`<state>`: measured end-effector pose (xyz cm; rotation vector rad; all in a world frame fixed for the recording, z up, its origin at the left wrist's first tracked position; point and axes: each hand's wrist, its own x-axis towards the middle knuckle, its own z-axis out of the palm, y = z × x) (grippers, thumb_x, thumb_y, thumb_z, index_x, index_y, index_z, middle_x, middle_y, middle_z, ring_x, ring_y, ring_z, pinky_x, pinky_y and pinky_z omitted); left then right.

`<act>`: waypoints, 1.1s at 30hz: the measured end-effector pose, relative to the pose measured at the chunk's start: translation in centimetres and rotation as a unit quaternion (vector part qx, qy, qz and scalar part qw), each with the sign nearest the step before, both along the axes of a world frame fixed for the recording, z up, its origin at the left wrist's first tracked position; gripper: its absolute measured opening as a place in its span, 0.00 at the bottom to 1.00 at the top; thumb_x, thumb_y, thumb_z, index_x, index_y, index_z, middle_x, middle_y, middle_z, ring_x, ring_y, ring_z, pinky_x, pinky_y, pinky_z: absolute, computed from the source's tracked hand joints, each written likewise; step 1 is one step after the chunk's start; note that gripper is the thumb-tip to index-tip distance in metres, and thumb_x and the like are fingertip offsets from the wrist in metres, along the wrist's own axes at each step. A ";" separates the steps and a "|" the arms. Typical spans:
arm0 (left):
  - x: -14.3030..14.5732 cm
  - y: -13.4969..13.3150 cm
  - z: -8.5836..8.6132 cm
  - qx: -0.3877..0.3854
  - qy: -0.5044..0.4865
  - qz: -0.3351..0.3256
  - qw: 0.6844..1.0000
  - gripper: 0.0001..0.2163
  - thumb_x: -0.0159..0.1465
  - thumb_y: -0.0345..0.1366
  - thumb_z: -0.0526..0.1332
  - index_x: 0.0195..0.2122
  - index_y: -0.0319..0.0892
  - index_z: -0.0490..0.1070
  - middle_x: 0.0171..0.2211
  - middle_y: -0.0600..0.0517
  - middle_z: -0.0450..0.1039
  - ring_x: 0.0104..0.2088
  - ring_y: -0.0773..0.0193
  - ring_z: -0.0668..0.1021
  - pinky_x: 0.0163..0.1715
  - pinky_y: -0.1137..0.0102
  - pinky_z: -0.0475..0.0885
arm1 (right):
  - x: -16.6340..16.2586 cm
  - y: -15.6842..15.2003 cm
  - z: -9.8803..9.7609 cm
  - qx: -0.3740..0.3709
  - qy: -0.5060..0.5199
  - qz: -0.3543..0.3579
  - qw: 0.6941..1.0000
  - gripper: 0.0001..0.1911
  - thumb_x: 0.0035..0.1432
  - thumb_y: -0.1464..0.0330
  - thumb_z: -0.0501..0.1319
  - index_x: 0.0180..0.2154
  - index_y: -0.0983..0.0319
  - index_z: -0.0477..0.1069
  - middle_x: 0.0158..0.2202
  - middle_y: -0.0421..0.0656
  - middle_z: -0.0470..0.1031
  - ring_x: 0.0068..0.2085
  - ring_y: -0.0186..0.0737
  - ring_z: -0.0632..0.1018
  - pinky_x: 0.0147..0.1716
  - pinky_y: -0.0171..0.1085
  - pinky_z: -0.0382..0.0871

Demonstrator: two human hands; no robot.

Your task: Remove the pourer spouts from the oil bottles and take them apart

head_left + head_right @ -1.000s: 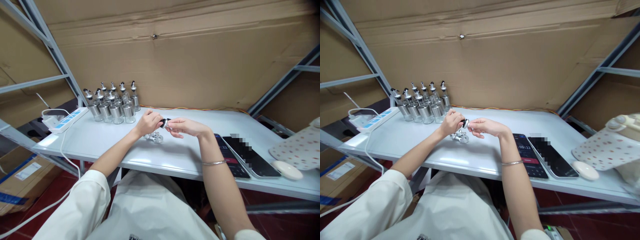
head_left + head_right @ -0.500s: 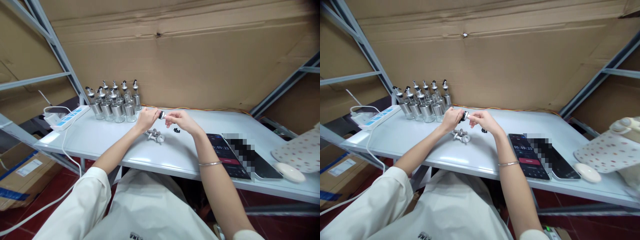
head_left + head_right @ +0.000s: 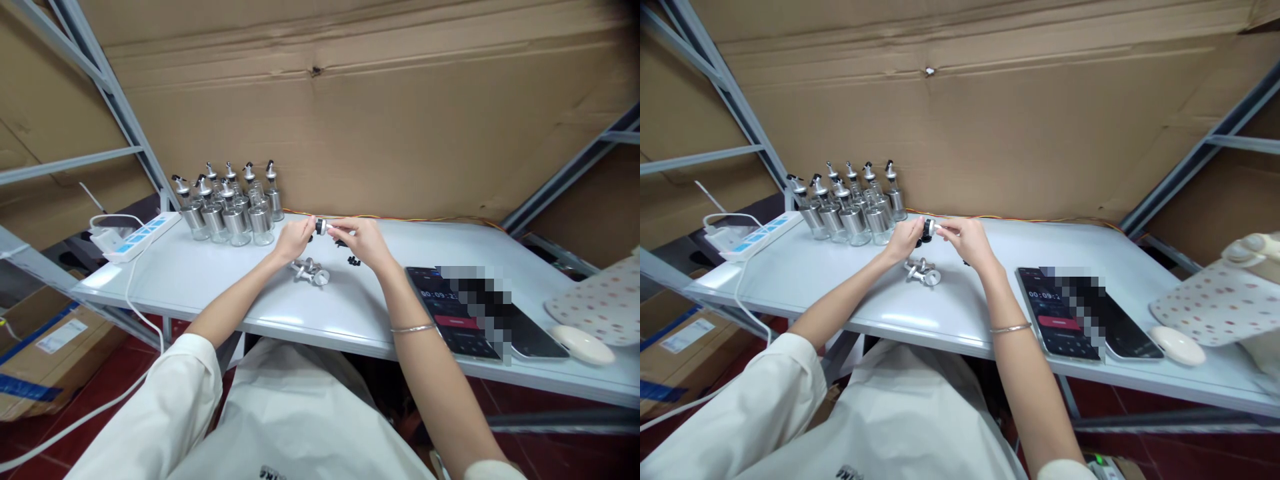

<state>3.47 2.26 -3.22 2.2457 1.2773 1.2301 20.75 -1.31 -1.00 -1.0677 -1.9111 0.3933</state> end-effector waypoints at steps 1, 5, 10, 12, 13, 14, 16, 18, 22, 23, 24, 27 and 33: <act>0.0 0.1 -0.1 -0.014 -0.020 -0.008 1.000 0.22 0.67 0.47 0.43 0.18 0.42 0.56 0.16 0.55 0.58 0.19 0.69 0.62 0.23 0.72 0.53 | 0.1 0.1 0.0 0.013 -0.004 -0.002 1.000 0.12 0.55 0.61 0.60 0.31 0.61 0.78 0.27 0.43 0.78 0.28 0.39 0.75 0.30 0.36 0.65; -0.9 0.9 -0.1 -0.102 -0.095 0.009 0.990 0.23 0.67 0.47 0.40 0.16 0.43 0.53 0.14 0.56 0.53 0.17 0.69 0.60 0.21 0.72 0.53 | 0.9 0.4 -0.2 0.079 0.009 -0.042 0.996 0.10 0.55 0.63 0.61 0.32 0.60 0.78 0.31 0.44 0.78 0.31 0.40 0.75 0.34 0.38 0.66; -2.5 1.6 -0.3 -0.051 0.010 0.050 0.997 0.17 0.63 0.46 0.53 0.23 0.40 0.65 0.21 0.54 0.66 0.24 0.67 0.67 0.27 0.73 0.59 | 1.9 1.0 -0.5 0.112 0.045 -0.112 0.986 0.10 0.56 0.66 0.59 0.35 0.63 0.78 0.32 0.46 0.78 0.31 0.39 0.75 0.35 0.38 0.67; -2.5 1.8 -0.6 -0.040 0.099 0.041 0.993 0.10 0.60 0.42 0.59 0.30 0.40 0.71 0.28 0.52 0.71 0.29 0.65 0.71 0.31 0.72 0.61 | 1.9 1.1 -0.6 0.111 0.035 -0.115 0.987 0.10 0.56 0.66 0.59 0.35 0.63 0.77 0.32 0.46 0.78 0.31 0.39 0.75 0.35 0.38 0.68; -2.5 1.9 -0.8 -0.037 0.141 0.033 0.989 0.08 0.59 0.40 0.61 0.34 0.40 0.72 0.31 0.51 0.73 0.31 0.64 0.72 0.33 0.71 0.62 | 1.9 1.1 -0.7 0.110 0.030 -0.116 0.987 0.10 0.56 0.66 0.59 0.35 0.63 0.77 0.32 0.46 0.78 0.31 0.39 0.75 0.34 0.37 0.68; -2.5 2.0 -1.0 -0.035 0.177 0.025 0.983 0.08 0.59 0.37 0.61 0.36 0.40 0.73 0.35 0.50 0.73 0.34 0.63 0.73 0.35 0.70 0.63 | 1.8 1.1 -0.7 0.109 0.026 -0.118 0.987 0.10 0.56 0.66 0.59 0.36 0.62 0.77 0.33 0.46 0.79 0.31 0.39 0.75 0.34 0.37 0.68; -2.5 2.1 -1.4 -0.032 0.228 0.015 0.973 0.09 0.59 0.34 0.60 0.41 0.42 0.74 0.40 0.49 0.74 0.38 0.61 0.74 0.39 0.68 0.63 | 1.7 1.1 -0.7 0.105 0.020 -0.121 0.987 0.10 0.56 0.66 0.59 0.36 0.62 0.77 0.33 0.46 0.79 0.32 0.39 0.76 0.34 0.37 0.68; -2.6 2.1 -1.5 -0.032 0.254 0.012 0.967 0.12 0.59 0.33 0.61 0.45 0.43 0.72 0.42 0.49 0.74 0.42 0.60 0.74 0.41 0.66 0.62 | 1.6 1.1 -0.8 0.093 0.015 -0.118 0.989 0.10 0.56 0.67 0.58 0.36 0.62 0.76 0.34 0.46 0.79 0.33 0.40 0.77 0.34 0.37 0.68; -2.7 2.1 -1.6 -0.013 0.291 0.004 0.957 0.11 0.59 0.32 0.61 0.43 0.44 0.73 0.43 0.50 0.75 0.46 0.56 0.72 0.43 0.62 0.58 | 1.5 1.0 -0.9 0.021 -0.008 -0.095 0.995 0.09 0.57 0.67 0.58 0.35 0.63 0.75 0.32 0.46 0.79 0.32 0.40 0.78 0.34 0.37 0.68; -2.7 2.1 -1.6 -0.003 0.303 0.001 0.953 0.10 0.59 0.31 0.61 0.42 0.44 0.73 0.44 0.50 0.75 0.47 0.55 0.71 0.43 0.62 0.58 | 1.4 0.9 -1.0 -0.004 -0.018 -0.087 0.996 0.08 0.57 0.68 0.57 0.35 0.63 0.75 0.30 0.45 0.79 0.31 0.39 0.78 0.34 0.37 0.68; -2.6 2.1 -1.6 0.007 0.316 -0.002 0.949 0.10 0.59 0.31 0.61 0.41 0.44 0.74 0.44 0.49 0.75 0.48 0.55 0.70 0.43 0.61 0.57 | 1.3 0.8 -1.0 -0.029 -0.029 -0.077 0.996 0.08 0.57 0.68 0.57 0.35 0.63 0.74 0.28 0.44 0.79 0.29 0.38 0.78 0.34 0.36 0.68; -2.2 2.1 -1.8 0.025 0.337 -0.005 0.941 0.10 0.59 0.30 0.59 0.42 0.44 0.74 0.45 0.48 0.74 0.48 0.54 0.70 0.44 0.60 0.56 | 0.8 0.4 -0.9 -0.099 -0.080 -0.053 0.990 0.07 0.58 0.67 0.58 0.35 0.63 0.71 0.25 0.42 0.77 0.26 0.35 0.76 0.32 0.34 0.66; -2.2 1.7 -1.6 0.016 0.324 -0.005 0.946 0.12 0.60 0.29 0.57 0.45 0.43 0.73 0.46 0.46 0.71 0.49 0.53 0.68 0.45 0.59 0.58 | 0.0 0.1 -1.2 -0.149 -0.238 -0.078 0.957 0.08 0.57 0.64 0.60 0.31 0.63 0.71 0.27 0.43 0.76 0.27 0.35 0.73 0.28 0.32 0.59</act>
